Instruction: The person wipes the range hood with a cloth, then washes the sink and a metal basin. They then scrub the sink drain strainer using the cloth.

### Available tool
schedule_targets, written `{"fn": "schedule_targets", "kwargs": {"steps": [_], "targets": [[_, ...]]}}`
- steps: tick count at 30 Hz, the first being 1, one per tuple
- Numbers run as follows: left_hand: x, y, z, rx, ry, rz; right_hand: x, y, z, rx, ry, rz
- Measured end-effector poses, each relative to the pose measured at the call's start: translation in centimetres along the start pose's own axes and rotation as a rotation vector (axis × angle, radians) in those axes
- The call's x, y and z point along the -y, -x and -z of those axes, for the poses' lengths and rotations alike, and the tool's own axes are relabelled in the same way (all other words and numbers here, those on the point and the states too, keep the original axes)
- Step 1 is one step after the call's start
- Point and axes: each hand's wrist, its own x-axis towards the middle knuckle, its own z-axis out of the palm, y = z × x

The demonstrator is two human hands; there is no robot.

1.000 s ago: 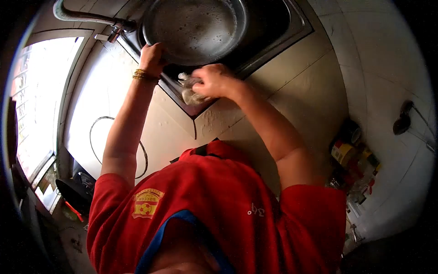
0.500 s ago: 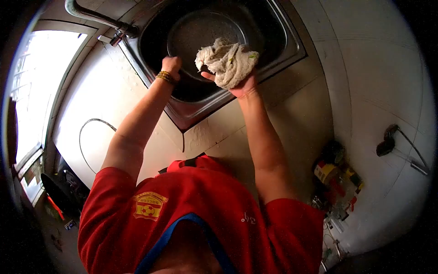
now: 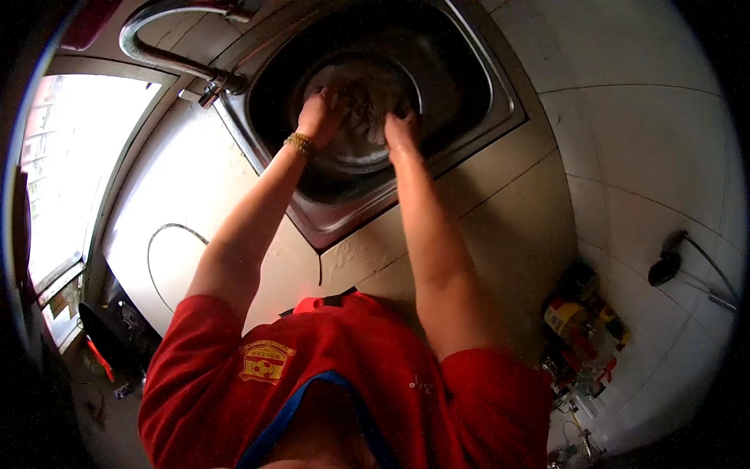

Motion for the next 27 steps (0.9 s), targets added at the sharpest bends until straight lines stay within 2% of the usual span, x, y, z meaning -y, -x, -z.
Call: {"fn": "schedule_targets", "kwargs": {"steps": [2,3,4,6,7,8,10,12,14,16,18,20,22,24,25,27], "targets": [[0.1,-2.0,-1.3,0.13,-0.202,0.124,-1.3,-0.3,-0.7,0.018,-0.151,-0.217],[2.3,-4.1,-3.3,0.205,-0.169,0.219,-2.0,-0.3,-1.2,0.023,-0.217,-0.247],[3.5,-4.9,-5.8,0.205,-0.161,0.214,-2.4,-0.1,-1.7,0.029,-0.284,-0.275],[4.0,-5.5,-10.1,0.323,-0.772,-0.228,-1.5,1.5,-2.4,0.09,-0.352,-0.339],[2.0,-3.9,-9.5,0.385,-0.482,-0.209,-1.5,1.2,-2.4,0.08,-0.344,-0.336],[1.5,-4.4,-8.9,0.384,-0.479,-0.206,-1.4,0.8,-2.4,0.073,-0.338,-0.33],[1.7,-5.0,-8.2,0.702,-0.49,-0.509,-2.1,-1.4,-1.5,0.066,-0.344,-0.356],[4.8,-7.1,-10.3,0.664,-0.67,-0.885,-2.8,-2.1,-1.0,0.061,-0.353,-0.389],[4.6,-7.9,-6.6,0.683,-0.799,-0.864,-2.5,-1.1,-1.4,-0.014,-0.414,-0.181],[4.1,-8.5,-2.8,0.696,-0.926,-0.836,-2.7,-1.0,-1.4,-0.083,-0.455,-0.153],[3.0,-8.2,-2.1,0.697,-0.989,-0.822,-2.6,-0.7,-1.1,0.015,-0.411,-0.167],[-0.1,-7.0,-3.6,0.426,-0.668,0.164,-2.7,-0.2,-1.5,0.026,-0.439,-0.184],[1.7,-4.6,-6.2,0.144,-0.988,-0.229,-2.4,0.6,-1.9,0.185,-0.411,-0.335],[3.5,-4.1,-7.1,0.368,-0.629,-0.304,-1.6,1.9,-2.2,0.129,-0.462,-0.402],[2.8,-4.1,-6.3,0.442,-0.508,-0.323,-0.6,3.3,-2.1,0.209,-0.461,-0.311],[0.6,-5.5,-4.2,0.827,-0.484,-0.129,-0.6,3.1,-2.2,0.293,-0.466,-0.217]]}}
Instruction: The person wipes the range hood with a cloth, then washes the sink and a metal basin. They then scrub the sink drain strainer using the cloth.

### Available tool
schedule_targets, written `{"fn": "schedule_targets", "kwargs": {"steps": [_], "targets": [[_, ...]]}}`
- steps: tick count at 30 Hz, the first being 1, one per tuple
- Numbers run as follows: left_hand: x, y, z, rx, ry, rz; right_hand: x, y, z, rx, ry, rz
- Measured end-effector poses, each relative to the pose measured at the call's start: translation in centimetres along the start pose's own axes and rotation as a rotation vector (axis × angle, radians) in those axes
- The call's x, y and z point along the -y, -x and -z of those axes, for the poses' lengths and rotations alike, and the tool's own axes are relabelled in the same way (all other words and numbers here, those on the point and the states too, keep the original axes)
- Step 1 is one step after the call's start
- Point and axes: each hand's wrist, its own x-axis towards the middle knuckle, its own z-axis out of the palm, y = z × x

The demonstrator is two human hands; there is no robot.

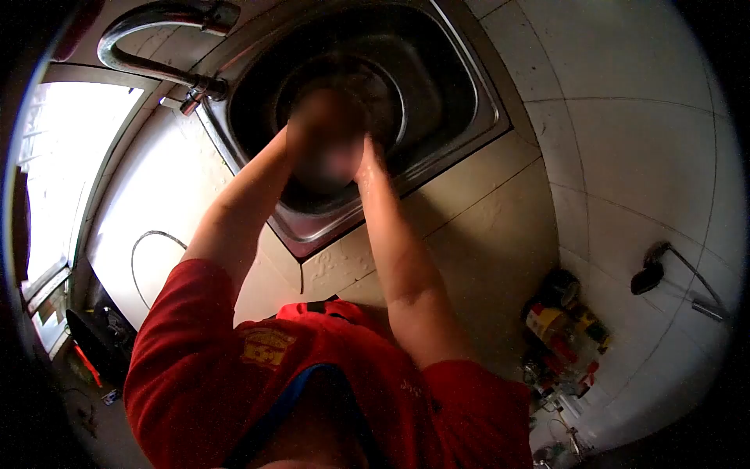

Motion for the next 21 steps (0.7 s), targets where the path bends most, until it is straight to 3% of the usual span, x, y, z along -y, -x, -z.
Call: {"fn": "schedule_targets", "kwargs": {"steps": [1,2,3,4,5,6,7,8,9,11,12,13,15,16,18,19,20,21], "targets": [[-0.3,0.9,0.5,0.002,-0.004,0.004,-0.3,-1.5,0.5,-0.043,-0.171,-0.139],[-0.7,2.0,0.6,-0.156,-0.061,-0.211,-0.7,-2.7,1.2,-0.086,-0.341,-0.278],[-1.0,3.1,0.4,-0.311,-0.118,-0.428,-0.5,-2.2,1.0,-0.082,-0.346,-0.281],[-0.9,3.7,0.0,-0.52,-0.074,-0.656,0.1,-1.1,0.5,0.135,-0.387,-0.161],[-1.1,3.9,-0.1,-0.539,-0.025,-0.768,0.4,-0.5,0.1,0.35,-0.425,-0.037],[-2.3,4.9,0.2,-0.417,0.346,-0.694,-1.8,-5.6,2.3,0.549,-0.311,0.167],[-3.4,6.2,0.8,-0.284,0.713,-0.601,-0.2,-1.7,0.6,0.348,-0.426,0.124],[-3.6,6.7,1.5,-0.333,0.653,-0.697,-0.5,-2.2,1.1,0.281,0.097,0.343],[-3.0,6.4,1.3,-0.333,0.653,-0.695,-0.8,-3.7,1.4,0.221,0.068,0.352],[-0.6,4.6,0.2,-0.592,0.432,-0.354,-0.6,-4.6,1.0,-0.015,-0.072,0.283],[0.2,4.2,0.3,-0.601,0.373,-0.154,-0.1,-4.2,0.3,-0.194,-0.196,0.221],[0.5,3.7,0.0,-0.58,0.534,0.098,1.5,-2.9,-0.4,-0.298,-0.125,0.189],[1.2,3.4,-0.7,-0.595,0.417,0.177,1.6,-4.7,0.7,-0.303,0.025,0.389],[1.6,3.0,-1.2,-0.586,0.417,0.182,1.8,-5.1,1.1,-0.307,0.006,0.333],[3.8,-0.3,-3.4,-0.322,-0.083,0.234,1.8,-4.7,1.5,-0.212,-0.018,0.229],[5.9,-3.7,-7.9,-0.377,-0.096,0.169,0.6,-6.0,1.8,-0.209,-0.017,0.225],[8.0,-7.0,-12.2,-0.432,-0.112,0.104,-1.5,-8.8,2.9,-0.292,0.387,0.291],[4.3,-3.7,-9.7,-0.549,0.009,0.019,-3.3,-11.4,4.2,-0.37,0.793,0.351]]}}
